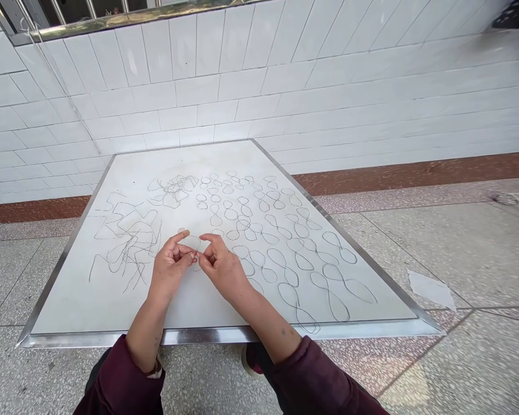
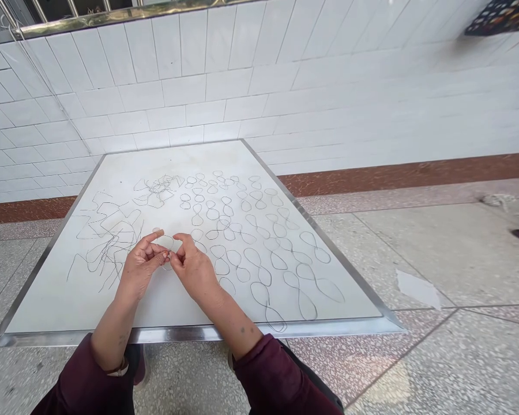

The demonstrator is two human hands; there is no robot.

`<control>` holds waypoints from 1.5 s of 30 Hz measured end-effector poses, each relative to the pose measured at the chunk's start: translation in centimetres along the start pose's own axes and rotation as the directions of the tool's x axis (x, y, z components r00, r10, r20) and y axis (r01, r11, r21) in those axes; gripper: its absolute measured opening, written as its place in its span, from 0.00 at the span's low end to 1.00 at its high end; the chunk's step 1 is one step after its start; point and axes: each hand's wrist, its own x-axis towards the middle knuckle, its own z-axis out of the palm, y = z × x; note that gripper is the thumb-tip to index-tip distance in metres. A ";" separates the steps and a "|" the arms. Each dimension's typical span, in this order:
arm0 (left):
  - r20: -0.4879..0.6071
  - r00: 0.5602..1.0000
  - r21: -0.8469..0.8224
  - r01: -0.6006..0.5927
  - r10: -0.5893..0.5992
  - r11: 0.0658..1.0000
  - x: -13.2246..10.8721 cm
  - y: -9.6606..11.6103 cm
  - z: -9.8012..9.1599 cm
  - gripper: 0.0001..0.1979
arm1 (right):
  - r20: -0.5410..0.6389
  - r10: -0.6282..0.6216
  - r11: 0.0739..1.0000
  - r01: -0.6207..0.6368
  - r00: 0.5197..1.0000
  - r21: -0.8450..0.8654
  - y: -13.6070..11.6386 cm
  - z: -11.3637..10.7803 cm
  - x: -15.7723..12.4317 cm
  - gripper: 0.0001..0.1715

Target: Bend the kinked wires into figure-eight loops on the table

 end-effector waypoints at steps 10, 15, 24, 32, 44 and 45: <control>-0.034 0.990 -0.157 0.132 -0.138 0.979 0.0 0.4 -0.2 0.32 | 0.193 -0.108 0.975 0.066 0.975 0.212 -0.3 -1.9 0.2 0.47; 0.049 0.985 -0.177 0.174 -0.168 0.969 -0.5 0.7 0.3 0.35 | 0.306 -0.198 0.972 0.147 0.931 0.181 0.4 -1.9 0.1 0.62; 0.094 0.982 -0.199 0.179 -0.163 0.963 -0.7 0.4 0.6 0.37 | 0.278 -0.283 0.959 0.262 0.918 0.108 0.8 -1.6 0.2 0.56; 0.127 0.983 -0.179 0.154 -0.132 0.972 -0.6 0.2 0.3 0.41 | 0.300 -0.236 0.949 0.154 0.924 0.274 0.5 -2.1 0.4 0.54; 0.238 0.961 -0.151 0.181 -0.142 0.972 -0.6 0.2 -0.1 0.45 | 0.484 -0.107 0.691 -0.285 0.868 0.664 0.8 -2.7 0.7 0.20; 0.244 0.959 -0.149 0.182 -0.142 0.972 -0.6 0.2 -0.1 0.45 | 0.488 -0.098 0.669 -0.306 0.867 0.678 0.9 -2.6 0.8 0.20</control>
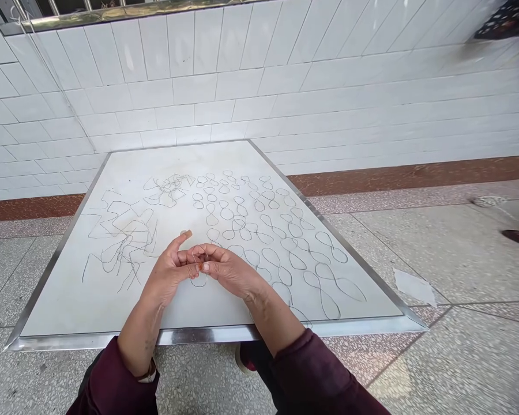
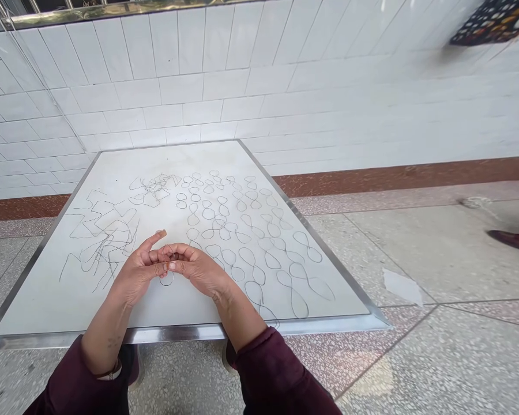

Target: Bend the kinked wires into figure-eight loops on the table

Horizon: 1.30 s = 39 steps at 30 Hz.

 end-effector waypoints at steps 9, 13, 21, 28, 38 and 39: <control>-0.032 0.999 0.053 -0.007 0.008 0.999 -0.4 0.6 0.4 0.42 | -0.002 0.041 0.971 -0.039 0.999 0.236 1.1 -0.1 0.5 0.22; -0.036 0.999 0.071 -0.001 0.004 0.997 -0.6 0.9 0.5 0.42 | 0.019 0.023 0.956 -0.027 1.000 0.294 1.5 -0.2 0.6 0.21; -0.022 1.000 0.153 -0.018 0.022 0.988 -0.9 1.1 0.9 0.40 | 0.060 0.007 0.943 -0.026 0.998 0.332 1.8 -0.4 0.6 0.20; -0.015 1.000 0.243 -0.021 0.026 0.970 -1.2 1.6 1.3 0.39 | 0.079 -0.005 0.925 -0.026 0.997 0.380 1.8 -0.3 0.4 0.20; -0.037 0.999 0.240 -0.026 0.036 0.970 -1.0 1.1 1.5 0.39 | 0.081 0.008 0.925 -0.038 0.997 0.378 1.7 -0.5 0.4 0.18; -0.048 0.998 0.229 -0.023 0.035 0.973 -0.9 1.0 1.5 0.39 | 0.071 0.011 0.928 -0.037 0.997 0.371 1.6 -0.5 0.4 0.19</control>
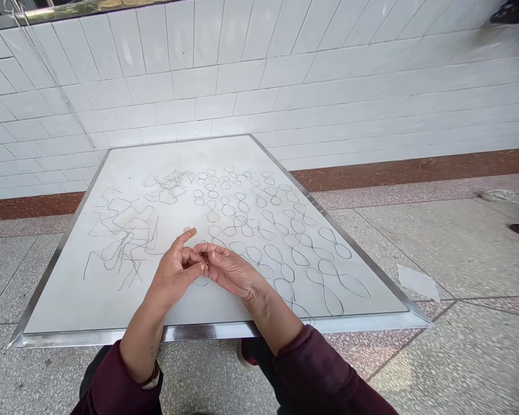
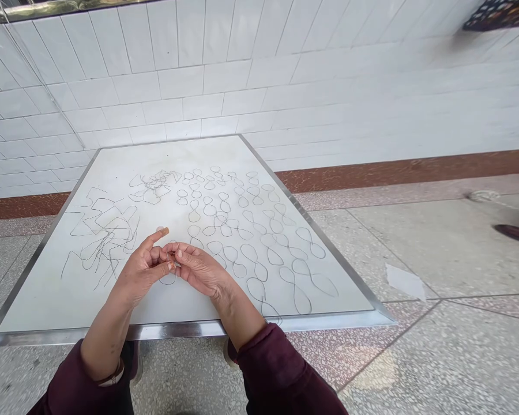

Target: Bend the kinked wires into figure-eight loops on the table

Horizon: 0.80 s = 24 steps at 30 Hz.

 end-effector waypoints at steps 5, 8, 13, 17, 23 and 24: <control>-0.041 0.999 -0.034 0.004 -0.005 0.999 0.3 0.0 0.0 0.40 | -0.051 0.010 0.997 -0.014 0.999 -0.071 -0.5 -0.2 -0.3 0.23; -0.049 0.998 -0.043 -0.037 0.035 0.998 0.5 0.0 0.1 0.39 | -0.099 0.015 0.994 -0.026 0.995 -0.110 -0.8 -0.3 -0.5 0.21; -0.187 0.973 -0.060 -0.146 0.133 0.987 0.8 -0.5 0.2 0.33 | -0.175 -0.024 0.969 -0.020 0.984 -0.245 -0.9 0.1 -0.7 0.15; -0.240 0.961 -0.065 -0.159 0.139 0.985 1.1 -0.8 0.0 0.29 | -0.263 -0.089 0.932 -0.012 0.961 -0.362 -0.6 0.6 -0.4 0.14; -0.205 0.973 -0.073 -0.124 0.107 0.990 1.1 -0.9 0.0 0.26 | -0.274 -0.213 0.869 0.053 0.938 -0.492 -0.8 0.4 -0.1 0.13; -0.198 0.975 -0.069 -0.116 0.100 0.991 1.1 -0.9 -0.1 0.26 | -0.270 -0.216 0.861 0.053 0.938 -0.506 -0.9 0.3 -0.1 0.13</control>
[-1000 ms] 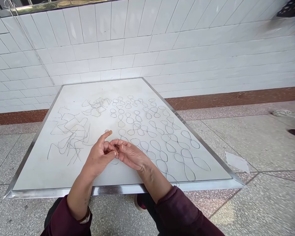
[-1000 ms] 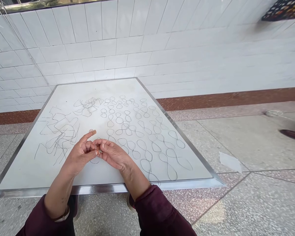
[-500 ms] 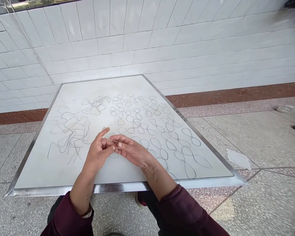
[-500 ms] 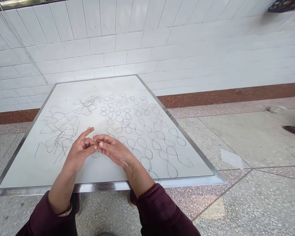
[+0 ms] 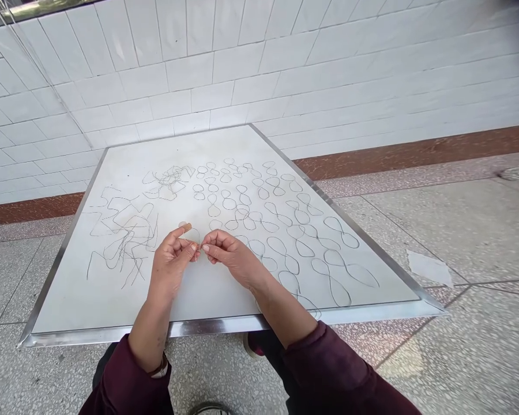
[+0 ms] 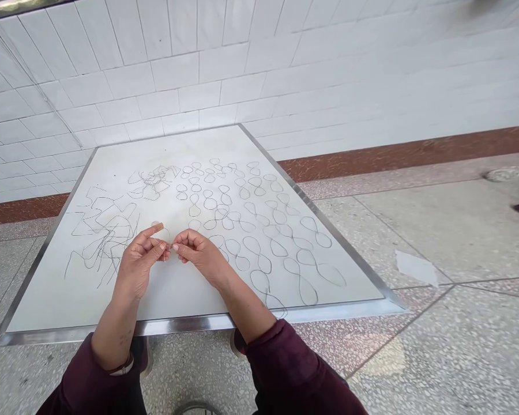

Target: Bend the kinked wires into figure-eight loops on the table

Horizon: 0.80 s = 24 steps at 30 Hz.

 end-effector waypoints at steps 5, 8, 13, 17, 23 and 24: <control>0.020 1.000 0.051 0.015 -0.016 0.999 0.2 0.1 -0.3 0.25 | 0.019 0.034 0.996 -0.032 0.999 -0.083 -0.3 -0.6 0.1 0.12; 0.034 0.999 0.088 0.029 -0.032 0.996 0.2 0.2 -0.4 0.25 | 0.026 0.048 0.989 -0.044 0.999 -0.142 -0.5 -0.9 0.1 0.12; 0.070 0.994 0.100 0.080 -0.087 0.992 0.4 0.3 -0.4 0.27 | 0.029 0.008 0.967 0.000 1.000 -0.254 -0.6 -1.1 0.0 0.08; 0.072 0.990 0.099 0.113 -0.120 0.989 0.5 0.2 -0.5 0.29 | 0.024 -0.159 0.898 0.155 0.987 -0.411 -0.4 -1.1 0.1 0.05; -0.041 0.996 0.082 0.084 -0.081 0.993 0.4 -0.1 0.0 0.26 | 0.056 -0.327 0.781 0.303 0.943 -0.546 -0.3 -0.6 -0.1 0.06; -0.076 0.995 0.068 0.066 -0.061 0.995 0.4 -0.2 0.1 0.26 | 0.064 -0.342 0.763 0.317 0.937 -0.564 -0.3 -0.4 -0.2 0.07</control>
